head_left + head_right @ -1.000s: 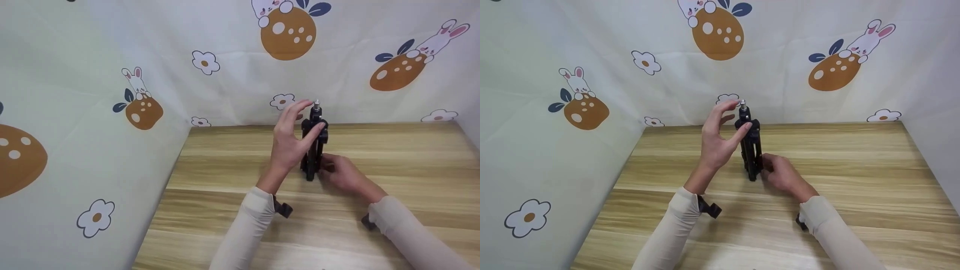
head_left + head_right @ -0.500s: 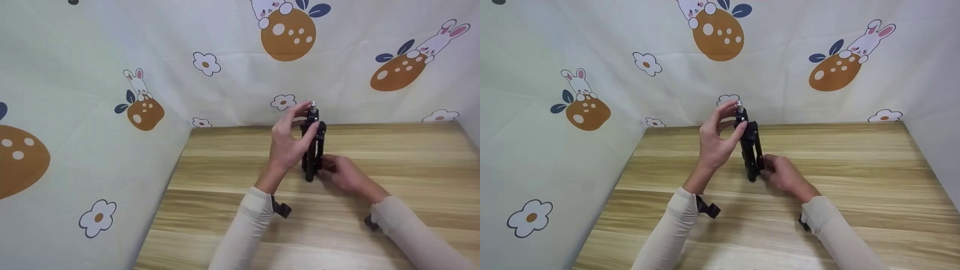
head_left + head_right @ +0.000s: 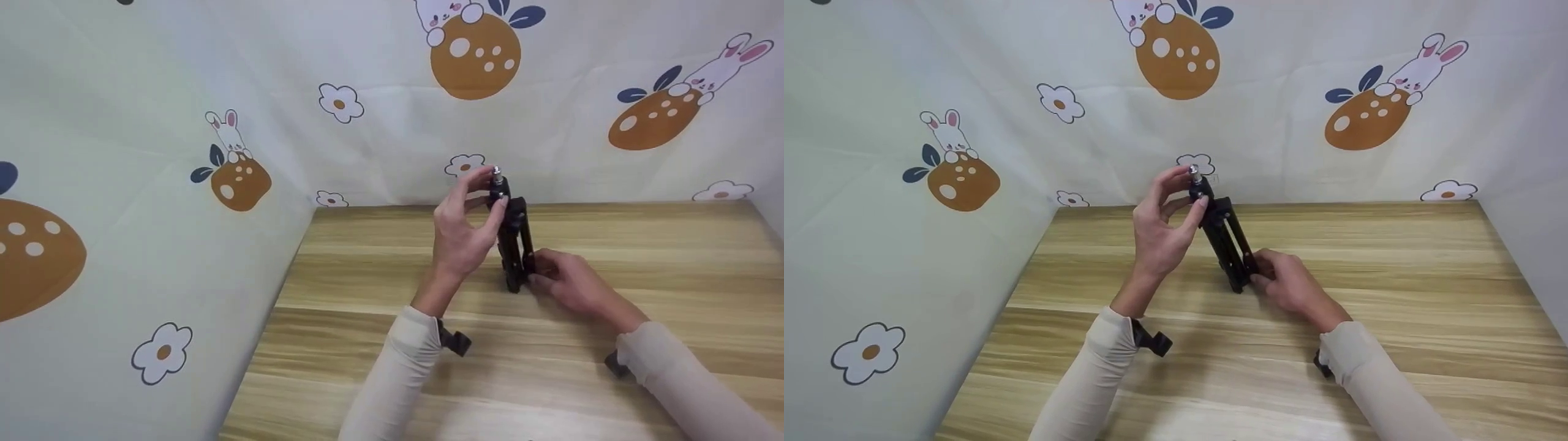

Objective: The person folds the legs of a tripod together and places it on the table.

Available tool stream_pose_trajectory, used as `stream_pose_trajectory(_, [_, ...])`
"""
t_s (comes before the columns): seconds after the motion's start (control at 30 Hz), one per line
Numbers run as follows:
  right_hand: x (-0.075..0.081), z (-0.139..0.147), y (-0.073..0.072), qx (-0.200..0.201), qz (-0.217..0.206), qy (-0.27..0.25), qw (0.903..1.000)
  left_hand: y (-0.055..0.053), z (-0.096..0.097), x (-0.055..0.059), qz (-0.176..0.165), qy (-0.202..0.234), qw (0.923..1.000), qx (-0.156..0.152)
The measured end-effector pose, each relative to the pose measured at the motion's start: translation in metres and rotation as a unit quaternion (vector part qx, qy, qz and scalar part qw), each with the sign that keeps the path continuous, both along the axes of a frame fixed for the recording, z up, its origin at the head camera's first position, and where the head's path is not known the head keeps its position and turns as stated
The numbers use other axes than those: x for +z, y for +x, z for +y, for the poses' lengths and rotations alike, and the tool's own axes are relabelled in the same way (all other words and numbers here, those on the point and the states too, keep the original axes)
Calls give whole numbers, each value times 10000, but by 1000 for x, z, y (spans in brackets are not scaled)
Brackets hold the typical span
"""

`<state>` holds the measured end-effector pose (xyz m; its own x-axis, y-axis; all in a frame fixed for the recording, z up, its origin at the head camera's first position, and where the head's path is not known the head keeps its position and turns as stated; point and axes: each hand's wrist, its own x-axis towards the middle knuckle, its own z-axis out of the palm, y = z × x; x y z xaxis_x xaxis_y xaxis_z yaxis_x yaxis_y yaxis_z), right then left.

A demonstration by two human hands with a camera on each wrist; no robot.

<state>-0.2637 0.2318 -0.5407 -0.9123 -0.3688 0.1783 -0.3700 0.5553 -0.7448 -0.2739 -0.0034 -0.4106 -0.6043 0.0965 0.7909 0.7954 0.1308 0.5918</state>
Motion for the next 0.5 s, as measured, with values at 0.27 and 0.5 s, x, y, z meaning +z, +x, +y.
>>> stream_pose_trajectory(0.27, [2, 7, 1, -132, 43, 64, 9999, -1, -5, -4, -106, 226, 9996, 90])
stream_pose_trajectory(0.5, [3, 14, 3, -93, -23, -47, 9999, -2, -11, -9, -255, 434, 9984, 246])
